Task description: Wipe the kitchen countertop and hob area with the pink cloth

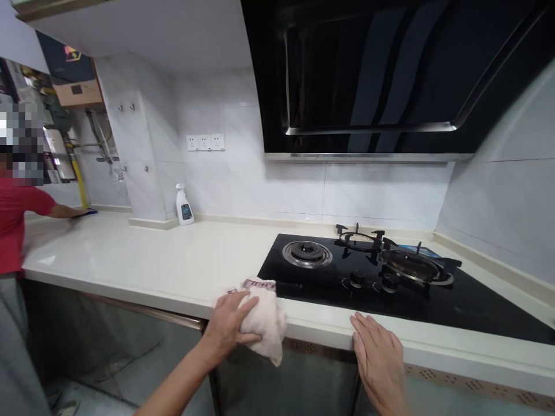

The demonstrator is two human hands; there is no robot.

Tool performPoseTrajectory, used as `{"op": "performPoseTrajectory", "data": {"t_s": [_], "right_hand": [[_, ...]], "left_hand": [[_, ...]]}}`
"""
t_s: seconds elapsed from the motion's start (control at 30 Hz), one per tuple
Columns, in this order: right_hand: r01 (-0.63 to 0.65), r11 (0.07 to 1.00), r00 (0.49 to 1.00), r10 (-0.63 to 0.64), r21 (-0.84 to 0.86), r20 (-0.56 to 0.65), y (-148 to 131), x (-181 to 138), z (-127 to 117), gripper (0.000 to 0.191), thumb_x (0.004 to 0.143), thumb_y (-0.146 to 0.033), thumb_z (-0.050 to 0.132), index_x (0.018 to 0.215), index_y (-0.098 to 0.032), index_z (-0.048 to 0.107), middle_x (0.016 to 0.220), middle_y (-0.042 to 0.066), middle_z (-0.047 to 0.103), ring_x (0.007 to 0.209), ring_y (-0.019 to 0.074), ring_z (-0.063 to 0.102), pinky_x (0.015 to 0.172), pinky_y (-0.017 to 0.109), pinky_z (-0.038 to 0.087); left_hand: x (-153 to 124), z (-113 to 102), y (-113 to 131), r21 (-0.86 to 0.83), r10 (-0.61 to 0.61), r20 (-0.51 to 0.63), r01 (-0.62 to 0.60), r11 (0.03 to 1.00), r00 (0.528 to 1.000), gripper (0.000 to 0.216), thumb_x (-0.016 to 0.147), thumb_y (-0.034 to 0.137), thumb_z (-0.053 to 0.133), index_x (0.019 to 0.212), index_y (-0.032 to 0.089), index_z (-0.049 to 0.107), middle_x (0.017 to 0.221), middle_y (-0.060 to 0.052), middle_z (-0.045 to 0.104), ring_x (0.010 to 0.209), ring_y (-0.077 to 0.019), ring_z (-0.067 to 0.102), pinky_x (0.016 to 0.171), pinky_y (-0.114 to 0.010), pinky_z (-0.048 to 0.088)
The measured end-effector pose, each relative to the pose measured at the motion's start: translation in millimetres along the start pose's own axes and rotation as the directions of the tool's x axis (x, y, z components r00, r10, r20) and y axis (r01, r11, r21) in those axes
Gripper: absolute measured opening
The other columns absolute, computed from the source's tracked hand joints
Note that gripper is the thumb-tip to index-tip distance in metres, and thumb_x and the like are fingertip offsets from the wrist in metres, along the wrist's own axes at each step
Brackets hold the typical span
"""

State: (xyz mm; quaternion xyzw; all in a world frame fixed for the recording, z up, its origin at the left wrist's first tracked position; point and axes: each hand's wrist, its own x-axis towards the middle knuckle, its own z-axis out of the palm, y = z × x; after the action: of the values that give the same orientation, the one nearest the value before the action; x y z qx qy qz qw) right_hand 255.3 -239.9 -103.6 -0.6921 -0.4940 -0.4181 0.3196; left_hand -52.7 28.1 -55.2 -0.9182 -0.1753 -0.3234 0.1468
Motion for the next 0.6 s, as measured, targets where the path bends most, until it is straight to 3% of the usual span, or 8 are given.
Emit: {"op": "performPoseTrajectory", "data": {"t_s": [0.13, 0.27, 0.4, 0.6], "right_hand": [[-0.005, 1.000, 1.000, 0.005, 0.008, -0.016, -1.4, -0.6, 1.8, 0.034, 0.103, -0.034, 0.045, 0.130, -0.021, 0.062, 0.129, 0.008, 0.071, 0.123, 0.0251, 0.059, 0.105, 0.042, 0.035], [0.001, 1.000, 0.999, -0.001, 0.007, -0.039, -2.0, -0.8, 2.8, 0.034, 0.103, -0.032, 0.046, 0.130, -0.021, 0.062, 0.128, 0.007, 0.071, 0.122, 0.0246, 0.059, 0.105, 0.041, 0.036], [-0.016, 1.000, 0.999, 0.016, 0.012, -0.032, -4.0, 0.8, 2.2, 0.033, 0.103, -0.032, 0.045, 0.129, -0.022, 0.064, 0.128, 0.007, 0.072, 0.121, 0.0246, 0.060, 0.104, 0.041, 0.035], [-0.006, 1.000, 0.997, 0.008, 0.025, -0.079, -2.4, 0.4, 4.7, 0.034, 0.102, -0.035, 0.046, 0.127, -0.022, 0.065, 0.125, 0.007, 0.073, 0.118, 0.0251, 0.062, 0.101, 0.041, 0.037]], "left_hand": [[-31.0, -18.4, -65.6, 0.076, -0.161, 0.020, 0.160, 0.984, 0.987, 0.074, 0.078, 0.073, 0.071, 0.134, 0.025, 0.064, 0.137, -0.015, 0.064, 0.126, -0.0382, 0.058, 0.108, -0.052, 0.045], [-47.0, -29.3, -97.5, 0.123, -0.207, 0.007, 0.204, 0.971, 0.978, 0.067, 0.083, 0.069, 0.067, 0.134, 0.025, 0.063, 0.135, -0.014, 0.064, 0.126, -0.0371, 0.058, 0.107, -0.051, 0.045], [-44.2, -29.2, -90.4, 0.163, -0.240, -0.010, 0.239, 0.957, 0.971, 0.066, 0.079, 0.061, 0.073, 0.132, 0.021, 0.064, 0.131, -0.015, 0.065, 0.124, -0.0376, 0.057, 0.107, -0.052, 0.043], [-28.1, -29.7, -37.8, 0.239, -0.354, -0.054, 0.356, 0.903, 0.934, 0.065, 0.074, 0.053, 0.079, 0.128, 0.020, 0.068, 0.130, -0.017, 0.063, 0.120, -0.0396, 0.057, 0.102, -0.055, 0.042]]}}
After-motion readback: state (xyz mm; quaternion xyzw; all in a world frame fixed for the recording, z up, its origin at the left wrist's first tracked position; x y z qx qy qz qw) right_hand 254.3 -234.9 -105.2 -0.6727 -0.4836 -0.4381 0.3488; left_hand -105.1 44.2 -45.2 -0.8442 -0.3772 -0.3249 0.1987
